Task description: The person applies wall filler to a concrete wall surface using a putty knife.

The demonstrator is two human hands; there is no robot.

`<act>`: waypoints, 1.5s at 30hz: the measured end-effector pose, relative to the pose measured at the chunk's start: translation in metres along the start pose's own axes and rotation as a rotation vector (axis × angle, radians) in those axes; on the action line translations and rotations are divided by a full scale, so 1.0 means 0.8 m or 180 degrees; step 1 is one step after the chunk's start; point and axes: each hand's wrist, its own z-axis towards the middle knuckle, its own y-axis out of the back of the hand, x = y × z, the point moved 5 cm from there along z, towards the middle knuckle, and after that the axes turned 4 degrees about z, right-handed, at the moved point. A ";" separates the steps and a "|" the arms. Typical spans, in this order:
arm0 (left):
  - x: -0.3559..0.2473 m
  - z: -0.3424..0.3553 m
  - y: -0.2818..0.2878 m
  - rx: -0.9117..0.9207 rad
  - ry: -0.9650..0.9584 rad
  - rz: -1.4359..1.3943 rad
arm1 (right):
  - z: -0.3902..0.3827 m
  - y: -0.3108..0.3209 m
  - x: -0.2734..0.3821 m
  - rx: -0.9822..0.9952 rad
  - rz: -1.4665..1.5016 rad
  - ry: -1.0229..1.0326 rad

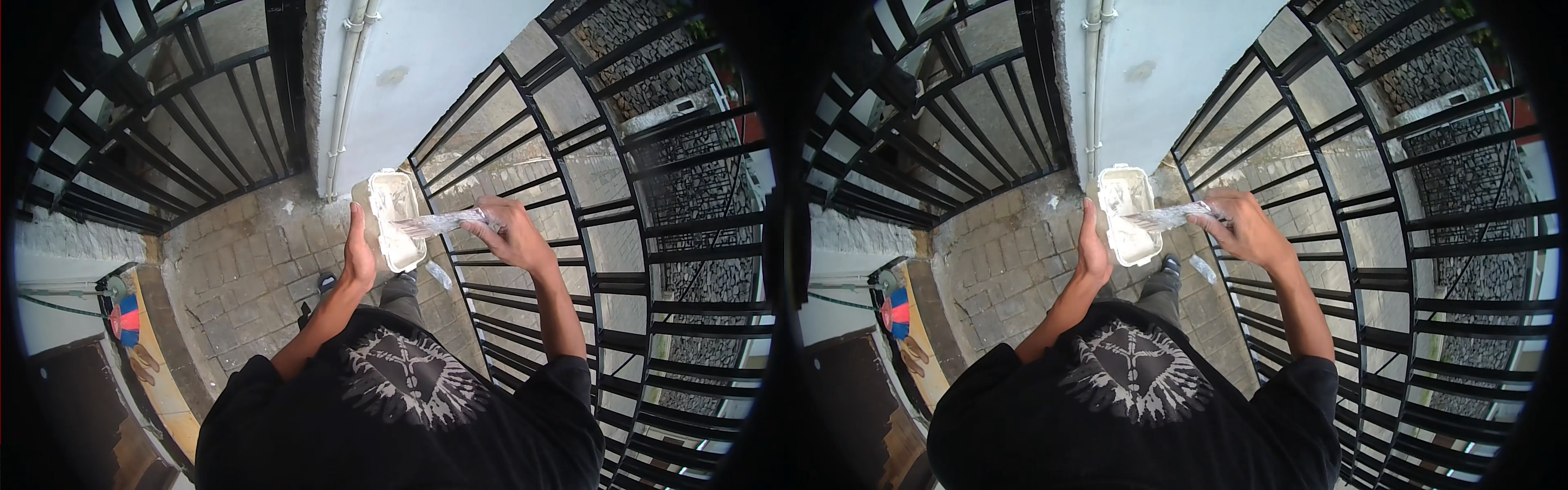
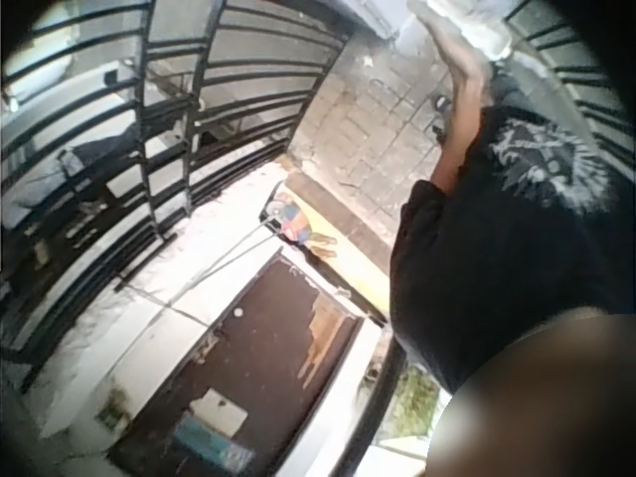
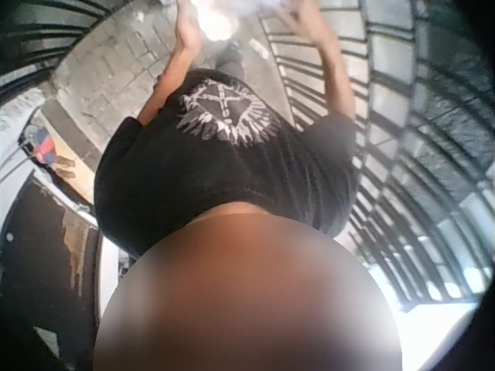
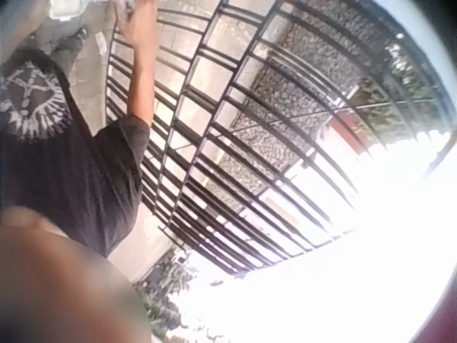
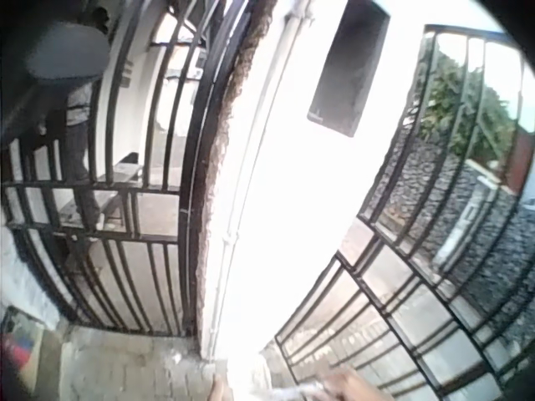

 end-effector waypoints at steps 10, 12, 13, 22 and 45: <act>0.010 0.000 0.003 0.0041 0.0126 -0.0035 | 0.010 0.008 -0.004 -0.0251 0.0007 0.0022; 0.013 0.004 0.008 -0.0013 0.0080 0.0028 | 0.000 -0.002 -0.011 -0.0147 0.0015 -0.0128; 0.013 0.005 0.009 -0.0016 0.0035 0.0037 | -0.005 -0.007 -0.015 -0.0054 0.0024 -0.0279; 0.027 0.016 0.023 -0.0219 -0.0075 0.0081 | -0.031 -0.034 -0.028 0.0136 0.0835 -0.1434; 0.026 0.023 0.027 -0.0297 -0.0147 0.0112 | -0.009 -0.029 -0.020 -0.0036 0.0466 -0.0533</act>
